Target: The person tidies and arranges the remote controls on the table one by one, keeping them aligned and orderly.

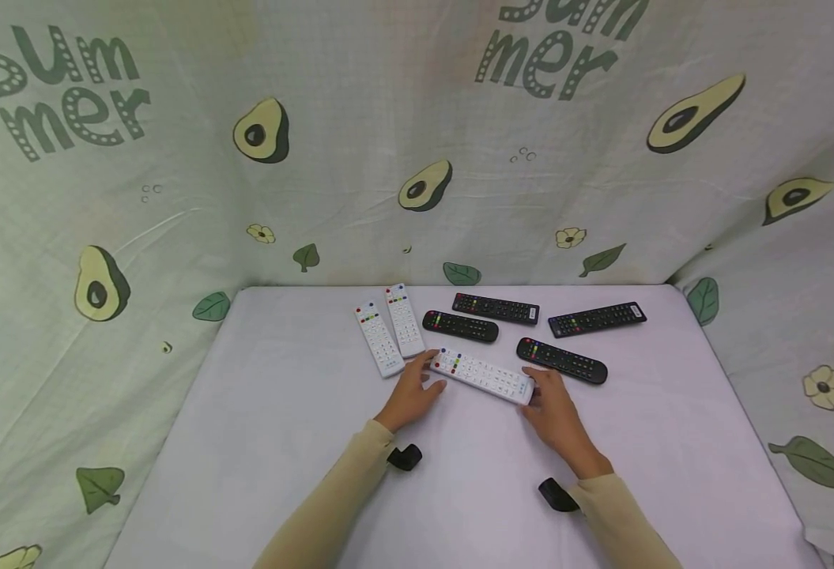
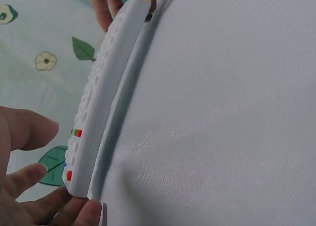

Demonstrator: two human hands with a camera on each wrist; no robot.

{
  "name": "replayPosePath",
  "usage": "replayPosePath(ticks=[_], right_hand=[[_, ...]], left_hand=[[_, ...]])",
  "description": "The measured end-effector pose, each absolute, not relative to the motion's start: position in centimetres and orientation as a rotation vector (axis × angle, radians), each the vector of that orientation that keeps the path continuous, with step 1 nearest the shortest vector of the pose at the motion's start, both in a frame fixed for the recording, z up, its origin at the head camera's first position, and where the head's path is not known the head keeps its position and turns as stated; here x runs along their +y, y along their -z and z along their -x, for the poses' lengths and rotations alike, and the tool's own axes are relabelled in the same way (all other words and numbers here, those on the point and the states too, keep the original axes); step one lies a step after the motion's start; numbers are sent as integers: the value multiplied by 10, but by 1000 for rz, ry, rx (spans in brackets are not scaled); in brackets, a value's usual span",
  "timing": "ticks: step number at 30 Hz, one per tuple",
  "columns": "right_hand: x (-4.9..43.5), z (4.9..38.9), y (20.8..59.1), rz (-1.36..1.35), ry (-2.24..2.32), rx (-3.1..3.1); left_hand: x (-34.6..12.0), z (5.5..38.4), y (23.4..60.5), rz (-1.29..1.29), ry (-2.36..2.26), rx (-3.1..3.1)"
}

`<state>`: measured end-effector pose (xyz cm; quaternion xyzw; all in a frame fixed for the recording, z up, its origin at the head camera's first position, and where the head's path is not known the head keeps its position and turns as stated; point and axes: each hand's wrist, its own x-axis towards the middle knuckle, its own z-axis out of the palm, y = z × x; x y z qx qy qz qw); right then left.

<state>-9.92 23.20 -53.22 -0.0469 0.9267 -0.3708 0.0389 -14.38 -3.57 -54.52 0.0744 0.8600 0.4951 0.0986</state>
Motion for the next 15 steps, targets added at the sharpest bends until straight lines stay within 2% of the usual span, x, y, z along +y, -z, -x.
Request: replayPosePath(ticks=[8, 15], right_hand=[[222, 78, 519, 36, 1252, 2729], [206, 56, 519, 10, 1334, 2651]], left_hand=[[-46, 142, 541, -114, -1764, 2436], [-58, 136, 542, -44, -1839, 2392]])
